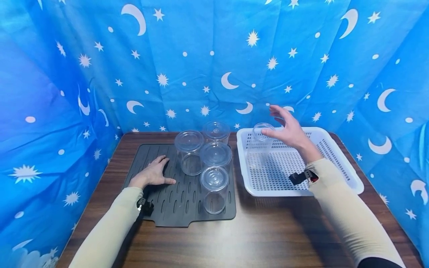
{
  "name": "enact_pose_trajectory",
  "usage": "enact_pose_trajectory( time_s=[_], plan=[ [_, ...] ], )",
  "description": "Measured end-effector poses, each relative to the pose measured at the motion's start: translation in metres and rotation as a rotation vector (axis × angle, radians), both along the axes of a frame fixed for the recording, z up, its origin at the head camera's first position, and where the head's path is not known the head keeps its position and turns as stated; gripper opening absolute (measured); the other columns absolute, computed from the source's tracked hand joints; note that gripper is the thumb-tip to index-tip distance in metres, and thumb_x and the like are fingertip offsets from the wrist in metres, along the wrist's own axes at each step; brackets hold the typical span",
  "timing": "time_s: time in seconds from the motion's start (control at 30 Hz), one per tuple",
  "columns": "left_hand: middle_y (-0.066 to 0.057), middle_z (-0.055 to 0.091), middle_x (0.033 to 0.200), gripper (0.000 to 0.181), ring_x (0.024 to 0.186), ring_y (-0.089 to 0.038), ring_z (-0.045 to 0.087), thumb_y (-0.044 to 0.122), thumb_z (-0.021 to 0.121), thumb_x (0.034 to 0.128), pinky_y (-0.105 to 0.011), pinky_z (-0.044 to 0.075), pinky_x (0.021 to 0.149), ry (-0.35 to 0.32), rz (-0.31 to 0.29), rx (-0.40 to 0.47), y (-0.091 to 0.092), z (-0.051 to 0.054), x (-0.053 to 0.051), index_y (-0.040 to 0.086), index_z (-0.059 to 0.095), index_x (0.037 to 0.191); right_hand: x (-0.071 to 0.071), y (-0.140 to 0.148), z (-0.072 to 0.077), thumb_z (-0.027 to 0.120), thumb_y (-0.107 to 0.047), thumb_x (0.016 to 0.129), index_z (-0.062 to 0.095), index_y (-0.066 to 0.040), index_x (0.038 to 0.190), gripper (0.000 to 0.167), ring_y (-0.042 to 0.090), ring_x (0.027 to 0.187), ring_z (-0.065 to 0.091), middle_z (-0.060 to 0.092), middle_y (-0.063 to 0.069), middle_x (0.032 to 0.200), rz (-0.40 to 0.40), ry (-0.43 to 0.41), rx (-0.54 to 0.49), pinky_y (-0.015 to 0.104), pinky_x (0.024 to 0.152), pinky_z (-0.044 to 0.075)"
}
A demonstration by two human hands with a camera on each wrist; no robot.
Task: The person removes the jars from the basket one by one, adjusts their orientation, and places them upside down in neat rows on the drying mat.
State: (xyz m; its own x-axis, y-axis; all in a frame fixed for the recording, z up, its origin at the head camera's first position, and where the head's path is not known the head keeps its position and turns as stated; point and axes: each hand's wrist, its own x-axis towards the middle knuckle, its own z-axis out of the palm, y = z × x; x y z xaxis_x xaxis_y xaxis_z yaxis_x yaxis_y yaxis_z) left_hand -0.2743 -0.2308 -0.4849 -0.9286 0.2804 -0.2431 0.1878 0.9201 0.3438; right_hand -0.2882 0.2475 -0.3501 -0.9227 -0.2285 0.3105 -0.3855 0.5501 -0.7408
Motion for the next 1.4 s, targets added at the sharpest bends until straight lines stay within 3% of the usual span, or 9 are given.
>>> enact_pose_trajectory(
  time_s=[0.13,0.3,0.63,0.97,1.13,1.4],
  plan=[
    [-0.023,0.017,0.16,0.107,0.143,-0.049,0.02,0.058,0.077,0.075,-0.066,0.027,0.109,0.009,0.001,0.009,0.002,0.001,-0.003,0.003,0.028,0.152,-0.008,0.009,-0.008,0.08,-0.021,0.081,0.031,-0.009,0.152,0.087,0.037,0.139,0.036,0.038,0.017,0.149,0.063,-0.033,0.015,0.052,0.116,0.027],
    [-0.024,0.017,0.159,0.107,0.143,-0.048,0.021,0.058,0.077,0.0748,-0.065,0.028,0.109,0.011,-0.004,-0.002,-0.001,0.0,-0.004,0.003,0.028,0.153,-0.014,0.014,-0.021,0.08,-0.019,0.081,0.025,-0.011,0.153,0.091,0.036,0.143,0.029,0.034,0.016,0.154,0.136,-0.132,0.029,0.058,0.117,0.021],
    [-0.023,0.018,0.159,0.106,0.143,-0.048,0.022,0.057,0.077,0.0746,-0.065,0.028,0.109,0.019,-0.002,0.01,-0.006,-0.002,-0.002,0.002,0.029,0.152,-0.018,0.021,-0.051,0.081,-0.022,0.08,0.022,-0.018,0.154,0.094,0.039,0.143,0.029,0.034,0.015,0.153,0.146,-0.29,0.026,0.064,0.112,0.024],
    [-0.023,0.019,0.159,0.105,0.142,-0.049,0.023,0.056,0.078,0.0747,-0.065,0.029,0.108,0.025,0.002,0.017,-0.004,-0.005,0.005,0.002,0.03,0.151,-0.019,0.027,-0.075,0.079,-0.013,0.081,0.027,-0.009,0.151,0.088,0.038,0.14,0.033,0.041,0.017,0.148,0.229,-0.291,-0.001,0.062,0.113,0.025],
    [-0.023,0.019,0.159,0.106,0.142,-0.05,0.023,0.057,0.078,0.074,-0.066,0.031,0.107,0.034,0.002,0.016,-0.002,-0.004,0.004,0.003,0.031,0.151,-0.02,0.03,-0.084,0.082,-0.011,0.078,0.034,-0.014,0.147,0.084,0.037,0.14,0.034,0.04,0.013,0.149,0.243,-0.302,-0.051,0.063,0.113,0.024],
    [-0.022,0.019,0.159,0.106,0.142,-0.05,0.022,0.058,0.077,0.0744,-0.066,0.03,0.107,0.025,0.005,0.004,-0.001,-0.001,0.003,0.003,0.03,0.152,-0.023,0.03,-0.089,0.08,-0.011,0.079,0.032,-0.016,0.147,0.084,0.037,0.144,0.027,0.036,0.01,0.151,0.257,-0.33,-0.044,0.064,0.115,0.018]
  ],
)
